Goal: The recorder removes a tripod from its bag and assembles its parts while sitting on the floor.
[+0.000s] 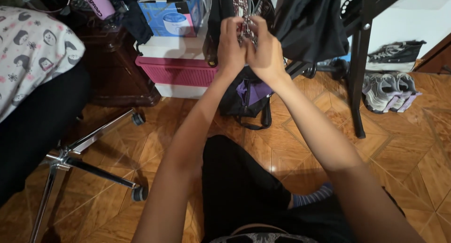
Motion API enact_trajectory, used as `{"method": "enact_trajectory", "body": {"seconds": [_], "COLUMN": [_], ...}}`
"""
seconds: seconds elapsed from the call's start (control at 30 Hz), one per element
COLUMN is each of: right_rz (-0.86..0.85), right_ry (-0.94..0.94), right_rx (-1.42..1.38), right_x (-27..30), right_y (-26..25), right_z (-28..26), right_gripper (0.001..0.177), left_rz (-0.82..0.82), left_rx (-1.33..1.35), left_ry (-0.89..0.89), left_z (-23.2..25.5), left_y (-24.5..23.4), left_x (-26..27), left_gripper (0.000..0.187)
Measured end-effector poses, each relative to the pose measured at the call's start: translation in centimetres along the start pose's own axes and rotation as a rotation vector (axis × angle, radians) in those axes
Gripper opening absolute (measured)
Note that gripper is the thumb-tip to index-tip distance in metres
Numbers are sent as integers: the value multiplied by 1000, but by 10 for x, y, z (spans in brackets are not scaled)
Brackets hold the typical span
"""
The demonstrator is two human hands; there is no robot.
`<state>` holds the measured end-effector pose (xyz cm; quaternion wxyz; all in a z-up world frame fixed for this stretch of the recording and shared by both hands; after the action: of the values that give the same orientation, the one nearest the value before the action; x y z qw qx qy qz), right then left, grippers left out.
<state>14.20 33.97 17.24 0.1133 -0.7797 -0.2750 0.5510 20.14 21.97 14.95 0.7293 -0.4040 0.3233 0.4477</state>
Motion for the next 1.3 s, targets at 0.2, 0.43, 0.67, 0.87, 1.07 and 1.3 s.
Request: {"method": "enact_trajectory", "body": {"seconds": [0.2,0.43,0.67,0.87,1.07,1.3], "right_rz": [71,78,79,62,68,49], "right_ry": [-46,-33,-31,8,-72,38], "right_rx": [6,-29,-92,-107,2,333], "right_x": [16,28,20,-7,-106,-249], "right_y": [-30,-46,-45,-45,-24,77], "right_z": [-18,-36,-44,-34,23,179], "right_gripper": [57,60,58,58,56,51], "left_rz": [-20,-27,-70,-78,-57,-16], "left_rx": [88,40,58,60,-204,-403], "left_ry": [-12,51,31,91,269,559], "left_z": [36,60,69,66,29,-45], "left_y": [-11,-34,-44,-44,-33,-6], "left_x": [4,1,-8,-24,-69,-171], "left_gripper": [50,50,49,48,52,33]}}
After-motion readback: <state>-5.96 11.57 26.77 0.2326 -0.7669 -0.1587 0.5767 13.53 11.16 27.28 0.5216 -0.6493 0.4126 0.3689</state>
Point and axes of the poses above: each hand's wrist, its own x-axis away from the middle knuckle, its own y-axis out of the palm, z = x × y, the point moved 4 cm from there along -x, towards the middle knuckle, and after that the axes turned 3 degrees about -z, right-handed, at the moved point
